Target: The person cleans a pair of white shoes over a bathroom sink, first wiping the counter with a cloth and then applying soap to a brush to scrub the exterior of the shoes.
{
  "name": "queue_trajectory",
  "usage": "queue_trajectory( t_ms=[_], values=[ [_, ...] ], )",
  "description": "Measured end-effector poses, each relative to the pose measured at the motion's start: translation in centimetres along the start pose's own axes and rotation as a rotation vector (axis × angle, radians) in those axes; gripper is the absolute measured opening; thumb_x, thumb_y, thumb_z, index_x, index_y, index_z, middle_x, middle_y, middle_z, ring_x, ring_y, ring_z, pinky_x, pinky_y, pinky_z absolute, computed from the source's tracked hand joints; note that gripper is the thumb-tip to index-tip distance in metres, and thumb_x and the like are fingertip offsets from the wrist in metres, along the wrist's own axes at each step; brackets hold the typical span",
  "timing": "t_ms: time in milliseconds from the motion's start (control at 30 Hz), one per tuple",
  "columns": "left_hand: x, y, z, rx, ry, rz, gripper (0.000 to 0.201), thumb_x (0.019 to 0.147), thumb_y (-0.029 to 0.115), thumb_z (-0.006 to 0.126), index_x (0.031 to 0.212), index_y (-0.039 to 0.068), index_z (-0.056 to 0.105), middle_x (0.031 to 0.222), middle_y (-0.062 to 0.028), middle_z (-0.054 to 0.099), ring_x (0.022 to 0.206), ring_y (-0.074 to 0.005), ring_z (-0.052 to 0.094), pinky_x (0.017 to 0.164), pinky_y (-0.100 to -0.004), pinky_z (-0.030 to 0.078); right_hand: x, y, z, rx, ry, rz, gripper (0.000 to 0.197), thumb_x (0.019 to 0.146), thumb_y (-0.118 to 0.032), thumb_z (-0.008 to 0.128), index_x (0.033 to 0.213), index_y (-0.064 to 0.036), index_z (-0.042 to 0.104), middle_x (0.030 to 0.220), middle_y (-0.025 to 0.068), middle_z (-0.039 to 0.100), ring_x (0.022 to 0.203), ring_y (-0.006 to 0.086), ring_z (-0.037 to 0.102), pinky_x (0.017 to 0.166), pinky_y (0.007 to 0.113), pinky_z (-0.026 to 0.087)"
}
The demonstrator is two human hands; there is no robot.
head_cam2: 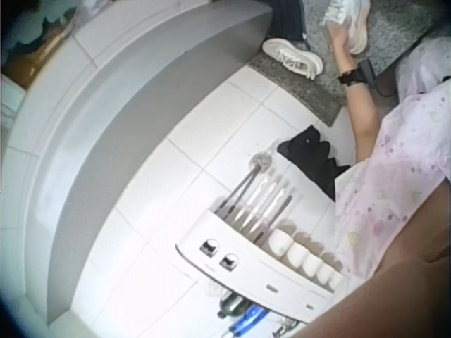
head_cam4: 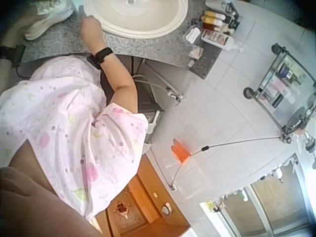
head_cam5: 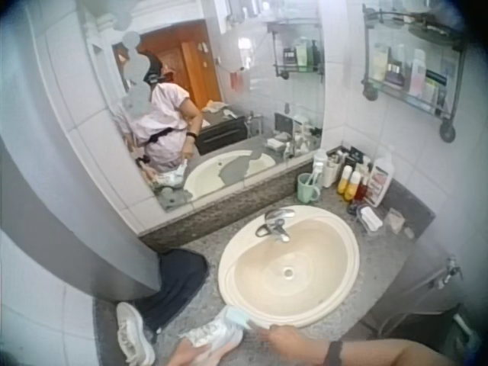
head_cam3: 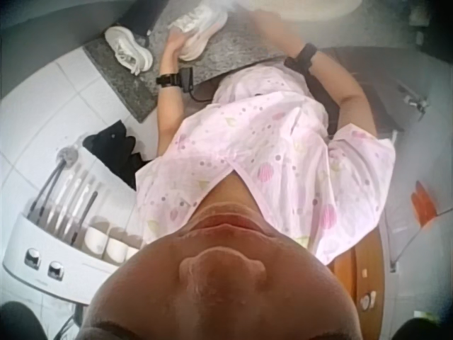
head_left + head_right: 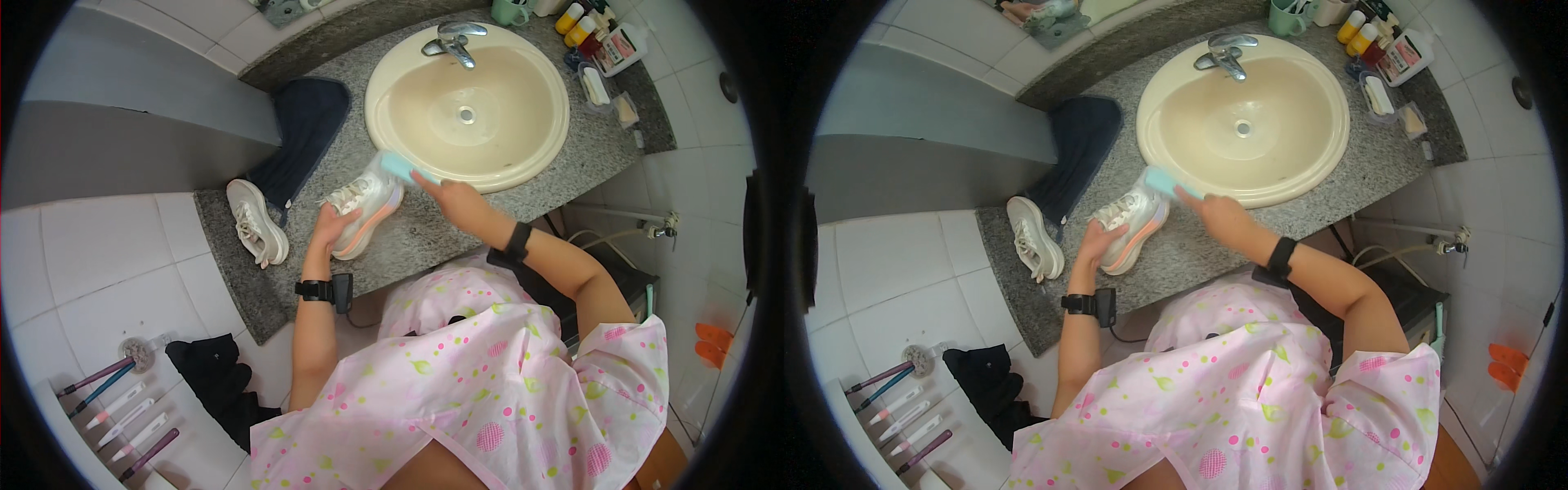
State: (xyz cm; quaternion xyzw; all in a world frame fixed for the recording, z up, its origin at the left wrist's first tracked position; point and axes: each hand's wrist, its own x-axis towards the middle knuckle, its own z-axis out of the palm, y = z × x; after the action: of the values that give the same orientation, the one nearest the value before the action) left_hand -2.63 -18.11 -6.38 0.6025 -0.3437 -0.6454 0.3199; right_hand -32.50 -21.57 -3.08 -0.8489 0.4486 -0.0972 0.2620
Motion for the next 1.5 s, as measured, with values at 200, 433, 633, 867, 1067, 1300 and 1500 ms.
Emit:
queue_trajectory(
  t_ms=[200,433,633,867,1067,1300,1500],
  values=[
    [0.4,0.1,0.1,-0.006,0.019,-0.009,0.047,0.077,-0.002,0.071,0.120,-0.003,0.055,0.114,-0.0109,0.063,0.102,-0.0189,0.062,0.088,-0.0323,0.050,-1.3,-0.4,0.8,-0.089,-0.022,-0.076,0.064,0.080,0.001,0.048,0.140,-0.0217,0.041,0.069,0.0163,0.058,0.062,0.0341,0.060,0.058,0.045,0.049],
    [0.4,0.2,-0.1,-0.040,-0.009,-0.043,0.047,0.078,0.001,0.071,0.122,-0.003,0.054,0.117,-0.0121,0.062,0.105,-0.0208,0.061,0.090,-0.0329,0.049,-2.4,-2.2,0.6,-0.111,-0.136,-0.052,0.071,0.079,0.002,0.050,0.144,-0.0241,0.035,0.071,0.0150,0.056,0.059,0.0318,0.059,0.055,0.044,0.048],
    [0.3,0.0,0.1,-0.032,0.047,-0.061,0.046,0.080,0.001,0.069,0.123,-0.003,0.053,0.118,-0.0129,0.062,0.105,-0.0218,0.061,0.091,-0.0331,0.048,-3.3,-3.8,1.3,-0.052,-0.165,-0.131,0.074,0.077,0.004,0.050,0.145,-0.0195,0.032,0.070,0.0169,0.056,0.058,0.0332,0.059,0.053,0.046,0.047],
    [0.2,-0.1,1.4,-0.138,0.021,-0.073,0.046,0.081,-0.001,0.066,0.125,-0.003,0.052,0.121,-0.0137,0.060,0.109,-0.0229,0.059,0.092,-0.0335,0.048,-2.9,-4.0,3.2,0.009,-0.138,-0.099,0.075,0.079,0.006,0.047,0.146,-0.0209,0.030,0.074,0.0188,0.058,0.060,0.0352,0.060,0.054,0.046,0.048],
    [0.7,-1.4,1.0,-0.322,0.059,-0.094,0.049,0.084,-0.001,0.064,0.129,-0.004,0.046,0.124,-0.0142,0.057,0.110,-0.0254,0.059,0.095,-0.0355,0.048,-1.8,-3.7,1.4,-0.108,-0.136,0.049,0.076,0.080,0.004,0.047,0.148,-0.0211,0.026,0.075,0.0188,0.059,0.063,0.0348,0.062,0.056,0.047,0.048],
    [0.8,-1.1,-0.1,-0.440,0.016,-0.080,0.049,0.086,0.003,0.064,0.129,-0.006,0.042,0.126,-0.0159,0.054,0.113,-0.0255,0.056,0.097,-0.0352,0.047,-2.2,-3.3,3.7,0.026,-0.101,-0.076,0.074,0.079,0.004,0.048,0.146,-0.0209,0.029,0.075,0.0191,0.057,0.062,0.0350,0.061,0.058,0.046,0.048],
    [0.0,0.4,-0.2,-0.486,0.081,-0.142,0.051,0.087,0.005,0.064,0.128,-0.011,0.038,0.127,-0.0197,0.051,0.113,-0.0263,0.055,0.096,-0.0351,0.046,-1.4,-3.4,3.2,-0.032,-0.045,-0.004,0.076,0.078,0.005,0.048,0.146,-0.0257,0.030,0.074,0.0168,0.057,0.060,0.0341,0.060,0.053,0.045,0.048]
  ],
)
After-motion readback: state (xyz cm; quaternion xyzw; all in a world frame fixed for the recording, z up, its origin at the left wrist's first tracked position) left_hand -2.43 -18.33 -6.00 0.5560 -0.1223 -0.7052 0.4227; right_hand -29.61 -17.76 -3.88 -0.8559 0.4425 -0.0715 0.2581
